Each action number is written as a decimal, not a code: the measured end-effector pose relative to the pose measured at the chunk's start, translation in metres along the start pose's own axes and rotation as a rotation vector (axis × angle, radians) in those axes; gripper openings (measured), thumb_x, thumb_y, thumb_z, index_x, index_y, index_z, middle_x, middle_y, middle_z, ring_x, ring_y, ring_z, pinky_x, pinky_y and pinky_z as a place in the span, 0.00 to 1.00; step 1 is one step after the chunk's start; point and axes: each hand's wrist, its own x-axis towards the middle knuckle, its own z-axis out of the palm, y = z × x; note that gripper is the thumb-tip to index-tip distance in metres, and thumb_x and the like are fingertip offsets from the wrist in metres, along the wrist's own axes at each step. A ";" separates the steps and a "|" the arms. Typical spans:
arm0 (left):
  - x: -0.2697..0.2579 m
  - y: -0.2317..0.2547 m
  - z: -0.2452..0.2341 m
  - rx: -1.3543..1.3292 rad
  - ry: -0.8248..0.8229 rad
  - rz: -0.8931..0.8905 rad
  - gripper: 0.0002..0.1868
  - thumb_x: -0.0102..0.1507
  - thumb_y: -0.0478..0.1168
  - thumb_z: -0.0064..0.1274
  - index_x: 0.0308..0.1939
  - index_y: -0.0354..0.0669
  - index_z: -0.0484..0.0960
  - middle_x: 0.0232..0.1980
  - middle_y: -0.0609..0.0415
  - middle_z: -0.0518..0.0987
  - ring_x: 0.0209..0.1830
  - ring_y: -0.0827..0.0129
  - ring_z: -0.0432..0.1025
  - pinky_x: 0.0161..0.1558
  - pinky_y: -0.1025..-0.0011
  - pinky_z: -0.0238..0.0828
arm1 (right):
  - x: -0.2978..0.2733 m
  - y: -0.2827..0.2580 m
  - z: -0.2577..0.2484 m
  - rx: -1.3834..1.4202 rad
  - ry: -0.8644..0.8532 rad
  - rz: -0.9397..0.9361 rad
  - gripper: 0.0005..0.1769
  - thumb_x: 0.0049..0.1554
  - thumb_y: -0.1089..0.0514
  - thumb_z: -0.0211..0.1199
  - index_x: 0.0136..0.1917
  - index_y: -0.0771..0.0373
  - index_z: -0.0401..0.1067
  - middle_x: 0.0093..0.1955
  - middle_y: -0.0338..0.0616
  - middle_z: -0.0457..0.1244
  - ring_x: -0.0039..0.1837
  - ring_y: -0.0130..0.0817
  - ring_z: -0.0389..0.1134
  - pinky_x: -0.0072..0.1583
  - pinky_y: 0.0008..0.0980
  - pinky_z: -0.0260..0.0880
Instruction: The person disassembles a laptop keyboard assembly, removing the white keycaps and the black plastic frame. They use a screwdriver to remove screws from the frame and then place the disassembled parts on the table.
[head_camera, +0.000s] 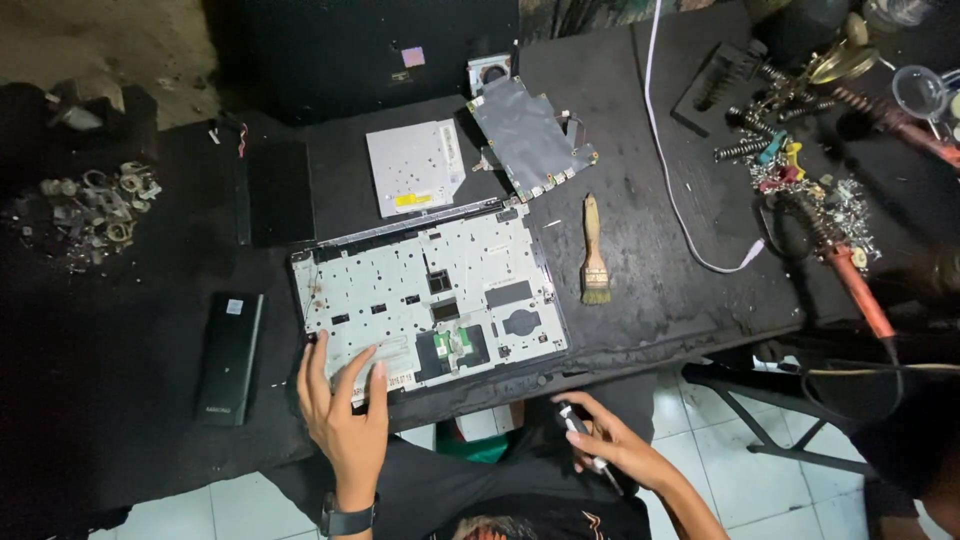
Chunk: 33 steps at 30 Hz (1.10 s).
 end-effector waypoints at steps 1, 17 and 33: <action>0.001 0.000 -0.001 -0.003 -0.004 -0.002 0.10 0.68 0.42 0.57 0.53 0.55 0.87 0.77 0.50 0.68 0.78 0.47 0.60 0.68 0.45 0.65 | -0.006 -0.005 0.002 0.001 0.004 0.004 0.34 0.59 0.50 0.62 0.76 0.52 0.60 0.37 0.47 0.64 0.38 0.37 0.71 0.46 0.33 0.70; -0.008 -0.021 -0.054 0.038 -0.695 0.013 0.44 0.68 0.55 0.49 0.82 0.56 0.44 0.86 0.54 0.36 0.86 0.52 0.29 0.78 0.47 0.34 | 0.006 -0.071 0.042 -1.376 0.690 -0.555 0.28 0.58 0.38 0.61 0.70 0.42 0.66 0.56 0.34 0.64 0.33 0.29 0.64 0.28 0.31 0.62; -0.012 -0.020 -0.057 0.172 -0.720 0.181 0.47 0.70 0.59 0.46 0.83 0.46 0.39 0.86 0.47 0.34 0.85 0.49 0.29 0.78 0.50 0.33 | 0.013 -0.077 0.055 -1.601 0.785 -0.610 0.33 0.57 0.39 0.65 0.73 0.38 0.63 0.66 0.36 0.63 0.28 0.30 0.65 0.20 0.31 0.54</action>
